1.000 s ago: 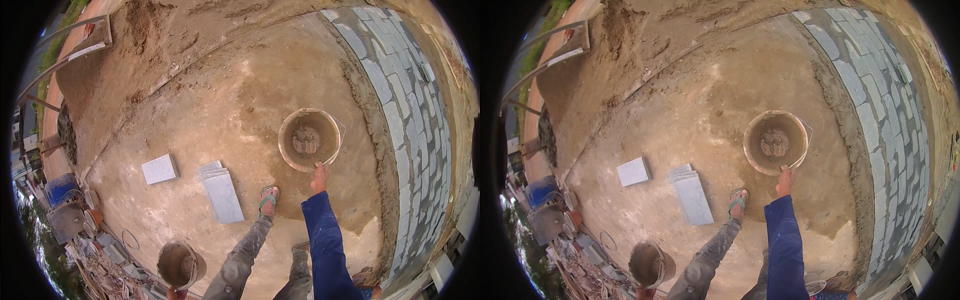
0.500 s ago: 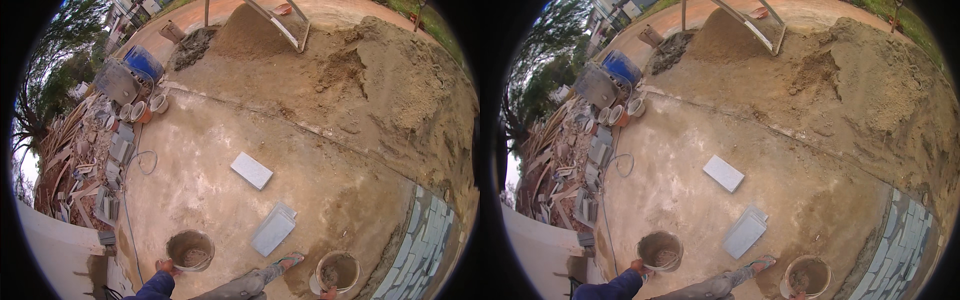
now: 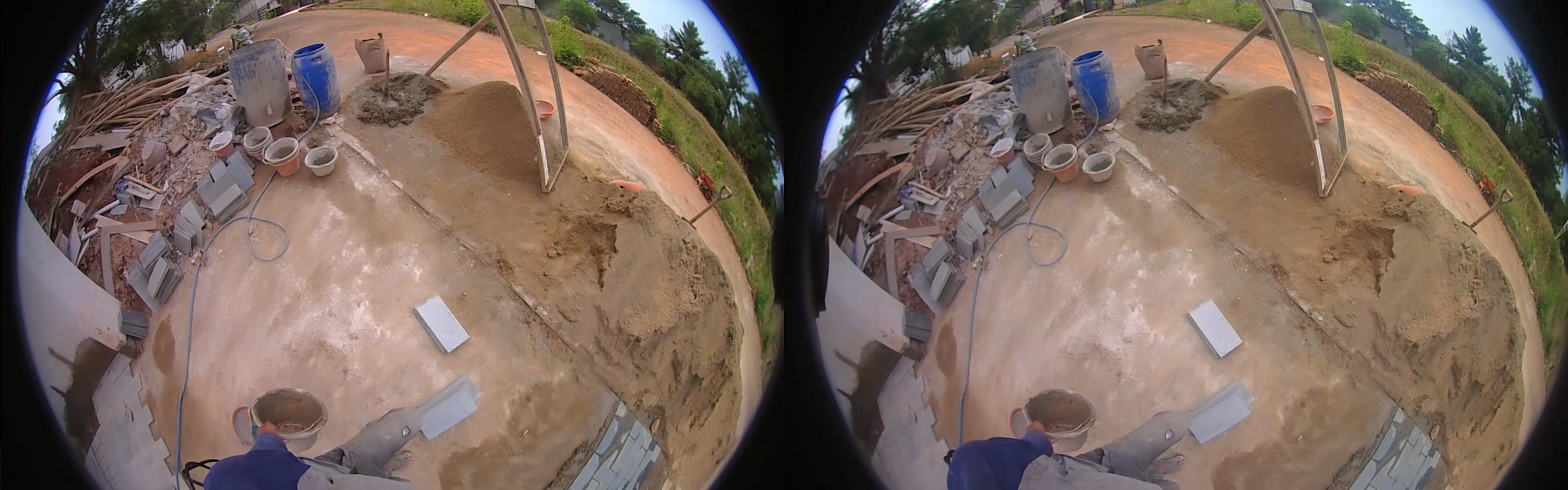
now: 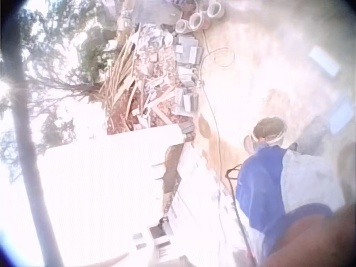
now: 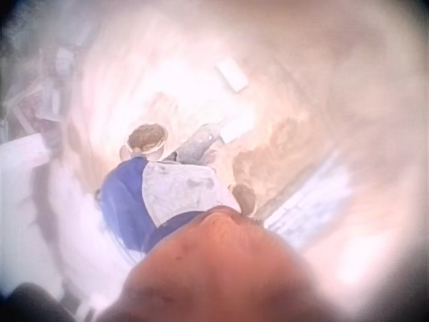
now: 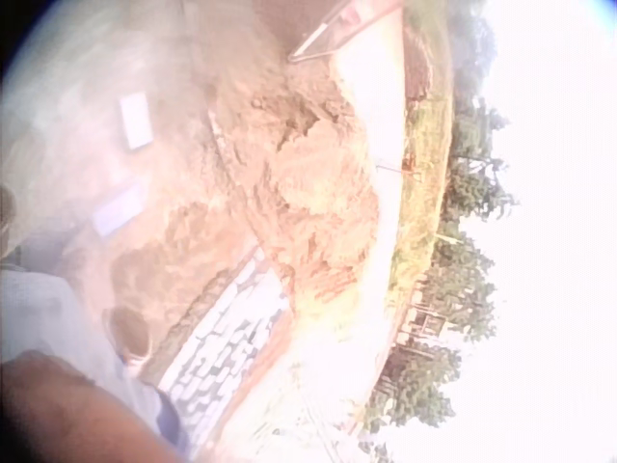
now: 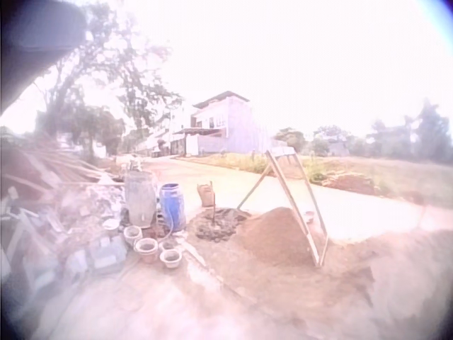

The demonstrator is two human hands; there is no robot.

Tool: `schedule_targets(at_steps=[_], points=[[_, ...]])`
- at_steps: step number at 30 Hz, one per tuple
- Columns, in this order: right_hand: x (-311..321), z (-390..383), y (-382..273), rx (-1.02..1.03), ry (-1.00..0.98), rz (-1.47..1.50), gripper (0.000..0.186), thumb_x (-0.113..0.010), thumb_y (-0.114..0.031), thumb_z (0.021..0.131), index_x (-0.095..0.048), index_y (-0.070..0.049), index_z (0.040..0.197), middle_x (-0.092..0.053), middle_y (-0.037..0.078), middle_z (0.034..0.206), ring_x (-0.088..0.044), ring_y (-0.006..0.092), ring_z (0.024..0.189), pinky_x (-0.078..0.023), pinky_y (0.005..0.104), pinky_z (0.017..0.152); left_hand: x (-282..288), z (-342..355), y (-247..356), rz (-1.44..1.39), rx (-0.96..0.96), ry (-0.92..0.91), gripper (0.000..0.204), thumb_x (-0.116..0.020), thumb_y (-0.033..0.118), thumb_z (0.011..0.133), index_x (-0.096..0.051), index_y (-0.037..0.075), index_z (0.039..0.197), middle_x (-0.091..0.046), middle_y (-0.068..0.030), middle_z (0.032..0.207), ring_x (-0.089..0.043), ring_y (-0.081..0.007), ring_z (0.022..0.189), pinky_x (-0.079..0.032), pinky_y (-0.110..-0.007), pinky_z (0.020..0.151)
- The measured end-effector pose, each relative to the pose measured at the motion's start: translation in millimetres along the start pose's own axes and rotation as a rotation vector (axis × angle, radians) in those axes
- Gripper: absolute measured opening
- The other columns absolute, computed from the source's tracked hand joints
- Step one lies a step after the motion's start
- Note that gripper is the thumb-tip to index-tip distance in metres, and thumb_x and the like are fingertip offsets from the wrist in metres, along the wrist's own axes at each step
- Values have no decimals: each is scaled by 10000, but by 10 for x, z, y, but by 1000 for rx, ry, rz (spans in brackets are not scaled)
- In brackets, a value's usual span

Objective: The person scoops wet cement from a bucket using a trowel and spreads it onto the ground between laid tiles. They then walk to a pile of sand and cement, use a hoe to mix the materials, and fill buckets with the mixture. The person returns to the tiling area to continue applying the cement.

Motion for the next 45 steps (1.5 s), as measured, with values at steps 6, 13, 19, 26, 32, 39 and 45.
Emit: schedule_targets(at_steps=[6, 13, 19, 26, 32, 39, 45], points=[[-1718, -559, -221, -1, -119, -140, 281, -562, -281, 834, -581, -48, 989, -598, 138, 1027, -588, 327, 934, -463, 472, 807, 325, 723, -1110, -271, 273, 1, 750, -821, 618, 530, -692, 123, 1078, -662, -66, 1139, -638, -215, 1061, -512, -334, 871], [-2560, -870, -619, 55, 58, -321, 245, -574, -240, 808, -587, -32, 937, -606, 156, 964, -597, 347, 896, -469, 471, 785, 1720, 1248, -642, -292, -552, -53, 710, -783, 604, 587, -693, 13, 971, -680, -167, 989, -648, -331, 975, -508, -375, 849], [-3650, -1318, -845, 66, 115, -419, 214, -584, -205, 786, -592, -19, 892, -613, 172, 909, -605, 363, 864, -475, 470, 765, 3097, 2633, -854, -752, -34, 303, 665, -769, 504, 605, -646, 14, 1037, -656, -186, 1048, -647, -327, 964, -517, -397, 825], [-5196, -968, -1579, 250, 166, -866, 179, -596, -165, 761, -597, -4, 839, -621, 190, 846, -614, 383, 826, -481, 469, 743, 4856, 4094, -475, -790, 100, 413, 613, -828, 508, 558, -685, 31, 915, -686, -179, 917, -664, -350, 866, -529, -385, 764], [-7101, -691, -2856, 473, 172, -1217, 150, -606, -130, 739, -602, 10, 794, -627, 205, 792, -621, 400, 794, -486, 468, 724, 6163, 4793, -595, -840, 177, 227, 645, -850, 423, 561, -633, 12, 1009, -668, -177, 970, -643, -332, 915, -522, -397, 774], [-8819, 328, -3819, 396, 81, -785, 158, -607, -101, 737, -576, 7, 848, -624, 207, 815, -627, 412, 782, -494, 523, 683, 7709, 5478, -465, -589, 181, -56, 584, -769, 446, 676, -606, 38, 1060, -649, -178, 1028, -637, -335, 937, -520, -437, 785], [-9807, 1175, -4805, 451, 22, 69, 391, -546, -108, 804, -508, 16, 1173, -595, 205, 1095, -627, 407, 938, -508, 622, 694, 9251, 7083, 558, -521, -32, -49, 549, -738, 481, 690, -621, 54, 1015, -649, -187, 1000, -652, -329, 880, -527, -438, 752]])
Point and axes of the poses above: each hand's wrist, its own z-axis towards the middle knuckle, its own x-axis out of the back of the hand, y = z × x, the point moved 5 cm from there along z, towards the middle knuckle
